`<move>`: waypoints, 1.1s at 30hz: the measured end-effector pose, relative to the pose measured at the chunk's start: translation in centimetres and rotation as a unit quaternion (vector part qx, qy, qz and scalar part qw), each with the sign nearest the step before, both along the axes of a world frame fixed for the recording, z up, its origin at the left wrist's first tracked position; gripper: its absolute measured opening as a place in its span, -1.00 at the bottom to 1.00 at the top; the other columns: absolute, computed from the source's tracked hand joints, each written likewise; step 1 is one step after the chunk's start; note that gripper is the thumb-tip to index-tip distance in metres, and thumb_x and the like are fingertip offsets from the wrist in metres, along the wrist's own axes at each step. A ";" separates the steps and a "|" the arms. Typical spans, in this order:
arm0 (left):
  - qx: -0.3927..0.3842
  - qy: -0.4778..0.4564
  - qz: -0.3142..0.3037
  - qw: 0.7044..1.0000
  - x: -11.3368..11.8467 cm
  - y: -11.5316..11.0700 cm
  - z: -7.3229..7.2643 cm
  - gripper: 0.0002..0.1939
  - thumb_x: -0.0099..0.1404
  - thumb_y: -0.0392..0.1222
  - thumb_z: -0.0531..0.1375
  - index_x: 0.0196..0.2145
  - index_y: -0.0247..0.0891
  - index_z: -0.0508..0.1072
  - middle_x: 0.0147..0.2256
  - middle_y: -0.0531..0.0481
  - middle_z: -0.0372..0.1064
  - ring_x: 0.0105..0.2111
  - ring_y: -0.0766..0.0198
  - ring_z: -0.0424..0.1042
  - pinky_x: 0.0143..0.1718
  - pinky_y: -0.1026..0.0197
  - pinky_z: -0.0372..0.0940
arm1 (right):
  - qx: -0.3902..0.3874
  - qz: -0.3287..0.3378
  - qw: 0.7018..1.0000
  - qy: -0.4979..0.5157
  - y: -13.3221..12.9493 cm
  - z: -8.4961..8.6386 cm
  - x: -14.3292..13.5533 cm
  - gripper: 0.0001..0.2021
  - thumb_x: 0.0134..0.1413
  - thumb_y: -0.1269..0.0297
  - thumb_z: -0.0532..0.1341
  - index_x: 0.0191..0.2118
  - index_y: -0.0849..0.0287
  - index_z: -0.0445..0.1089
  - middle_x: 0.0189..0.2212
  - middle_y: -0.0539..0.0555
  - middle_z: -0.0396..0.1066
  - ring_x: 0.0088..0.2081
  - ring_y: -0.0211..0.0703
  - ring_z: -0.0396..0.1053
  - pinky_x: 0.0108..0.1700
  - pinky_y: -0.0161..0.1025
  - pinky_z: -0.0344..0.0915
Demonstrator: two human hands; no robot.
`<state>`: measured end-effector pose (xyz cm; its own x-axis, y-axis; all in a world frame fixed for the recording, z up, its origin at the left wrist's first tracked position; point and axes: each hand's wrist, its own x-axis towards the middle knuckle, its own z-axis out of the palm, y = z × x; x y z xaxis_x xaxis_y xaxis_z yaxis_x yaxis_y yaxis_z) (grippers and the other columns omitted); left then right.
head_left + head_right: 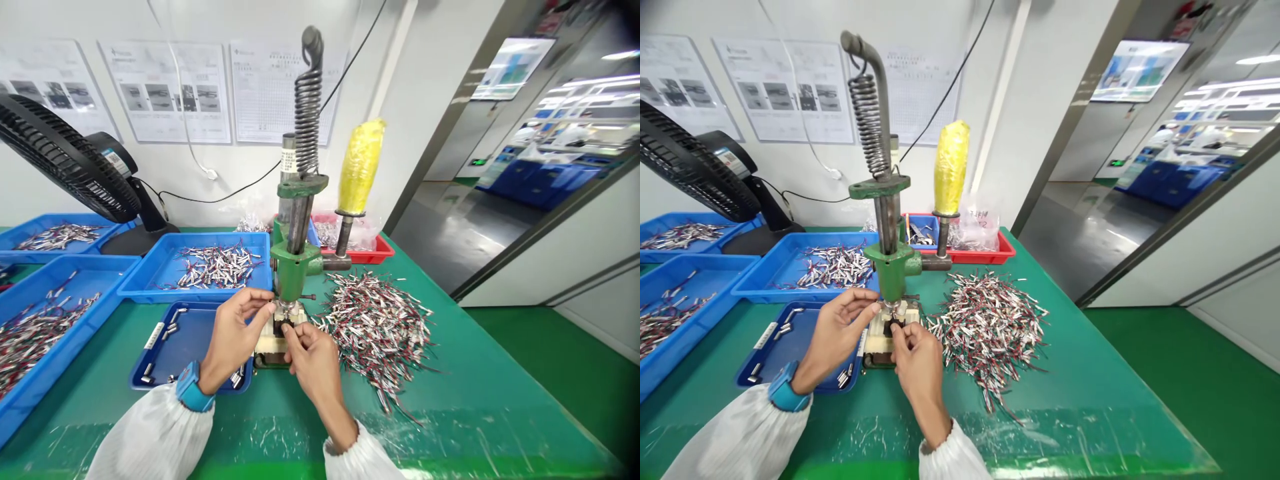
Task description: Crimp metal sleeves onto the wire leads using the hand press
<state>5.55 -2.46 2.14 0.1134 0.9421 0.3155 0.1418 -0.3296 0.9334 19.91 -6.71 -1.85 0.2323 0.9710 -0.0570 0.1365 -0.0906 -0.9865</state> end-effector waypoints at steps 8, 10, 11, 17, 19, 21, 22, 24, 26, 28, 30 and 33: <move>-0.024 -0.007 -0.038 0.999 1.1 0.7 0.2 -0.73 0.27 -0.13 0.27 -0.11 -0.28 0.41 -0.18 -0.11 0.51 -0.13 0.18 0.51 -0.03 0.13 0.40 | 0.003 0.003 1.000 -0.001 0.0 0.0 0.1 -0.52 0.12 -0.18 0.18 -0.56 0.11 0.23 -0.72 -0.02 0.35 -0.74 -0.33 0.17 -0.65 -0.38 0.04; -0.028 -0.002 -0.066 0.997 1.3 1.0 0.4 -0.72 0.28 -0.14 0.25 -0.09 -0.30 0.40 -0.17 -0.13 0.51 -0.15 0.18 0.51 -0.04 0.14 0.39 | 0.002 0.004 1.000 -0.002 0.0 0.0 0.1 -0.52 0.12 -0.18 0.18 -0.56 0.11 0.22 -0.72 -0.02 0.35 -0.74 -0.33 0.17 -0.65 -0.38 0.04; -0.022 0.008 -0.079 0.997 1.3 1.1 0.5 -0.73 0.29 -0.16 0.23 -0.08 -0.30 0.41 -0.16 -0.14 0.51 -0.15 0.18 0.51 -0.04 0.14 0.38 | 0.002 0.005 1.000 -0.002 0.0 -0.1 0.1 -0.52 0.13 -0.18 0.18 -0.56 0.11 0.22 -0.72 -0.03 0.36 -0.74 -0.33 0.17 -0.65 -0.38 0.04; 0.049 0.147 -0.066 0.986 0.9 1.0 1.5 -0.80 0.31 -0.23 0.17 -0.11 -0.29 0.44 -0.18 -0.11 0.52 -0.13 0.13 0.51 -0.02 0.09 0.34 | -0.005 0.012 1.000 0.014 0.0 -0.2 0.2 -0.53 0.12 -0.18 0.19 -0.54 0.11 0.21 -0.71 -0.04 0.34 -0.74 -0.33 0.17 -0.67 -0.40 0.01; 0.063 0.180 -0.045 0.981 0.9 0.9 1.7 -0.82 0.29 -0.24 0.17 -0.15 -0.30 0.45 -0.20 -0.10 0.53 -0.15 0.11 0.51 -0.05 0.09 0.34 | -0.008 0.018 1.000 0.011 0.0 -0.1 0.3 -0.54 0.12 -0.17 0.19 -0.53 0.12 0.22 -0.71 -0.04 0.34 -0.74 -0.34 0.18 -0.67 -0.40 0.02; 0.075 0.193 -0.036 0.978 1.0 0.7 1.9 -0.82 0.28 -0.27 0.15 -0.16 -0.29 0.46 -0.19 -0.10 0.54 -0.16 0.12 0.51 -0.07 0.10 0.35 | -0.009 0.027 1.000 0.006 0.0 0.0 0.4 -0.55 0.13 -0.16 0.18 -0.53 0.12 0.22 -0.71 -0.04 0.34 -0.74 -0.34 0.18 -0.66 -0.41 0.03; 0.079 0.197 -0.035 0.977 1.1 0.6 1.9 -0.81 0.28 -0.28 0.15 -0.15 -0.29 0.47 -0.19 -0.09 0.55 -0.16 0.12 0.51 -0.08 0.10 0.35 | -0.010 0.032 0.999 0.003 0.1 0.0 0.5 -0.54 0.13 -0.16 0.18 -0.53 0.12 0.22 -0.71 -0.04 0.34 -0.74 -0.34 0.18 -0.66 -0.41 0.03; 0.083 0.207 -0.032 0.974 1.2 0.5 1.9 -0.79 0.28 -0.29 0.14 -0.13 -0.28 0.48 -0.19 -0.08 0.56 -0.17 0.12 0.52 -0.08 0.10 0.36 | -0.010 0.048 0.999 -0.004 0.2 0.1 0.8 -0.54 0.15 -0.16 0.17 -0.53 0.12 0.21 -0.71 -0.05 0.34 -0.74 -0.34 0.18 -0.66 -0.41 0.03; 0.084 0.213 -0.024 0.973 1.3 0.4 1.7 -0.78 0.29 -0.28 0.15 -0.11 -0.27 0.48 -0.20 -0.08 0.58 -0.17 0.10 0.54 -0.08 0.10 0.38 | -0.012 0.072 0.997 -0.024 0.1 0.1 1.3 -0.55 0.16 -0.16 0.16 -0.52 0.12 0.22 -0.70 -0.05 0.34 -0.74 -0.33 0.18 -0.66 -0.40 0.04; 0.087 0.205 -0.017 0.975 1.1 0.2 1.3 -0.75 0.31 -0.25 0.16 -0.06 -0.26 0.49 -0.18 -0.09 0.59 -0.14 0.09 0.55 -0.05 0.09 0.39 | 0.001 0.093 0.993 -0.073 -0.3 0.3 2.2 -0.57 0.18 -0.12 0.16 -0.51 0.13 0.27 -0.66 -0.03 0.36 -0.70 -0.31 0.21 -0.63 -0.38 0.08; 0.086 0.181 -0.024 0.979 0.9 0.0 0.7 -0.69 0.35 -0.22 0.15 0.03 -0.25 0.47 -0.09 -0.12 0.58 -0.07 0.08 0.54 0.01 0.08 0.39 | 0.038 0.077 0.987 -0.139 -0.8 1.1 3.5 -0.61 0.20 -0.08 0.18 -0.46 0.14 0.37 -0.60 0.01 0.41 -0.62 -0.26 0.28 -0.56 -0.35 0.17; 0.088 0.146 -0.028 0.985 0.4 -0.2 0.0 -0.64 0.38 -0.16 0.18 0.11 -0.22 0.46 0.06 -0.14 0.52 0.06 0.06 0.49 0.12 0.03 0.35 | 0.133 -0.059 0.965 -0.216 -1.0 4.6 5.8 -0.65 0.19 -0.06 0.22 -0.30 0.16 0.49 -0.45 0.07 0.51 -0.51 -0.21 0.36 -0.44 -0.29 0.28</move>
<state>5.93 -2.64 2.09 0.2731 0.8658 0.4193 0.3737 -0.4971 0.7831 25.69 -7.75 2.77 0.2877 0.9034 0.3180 0.5451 0.1186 -0.8300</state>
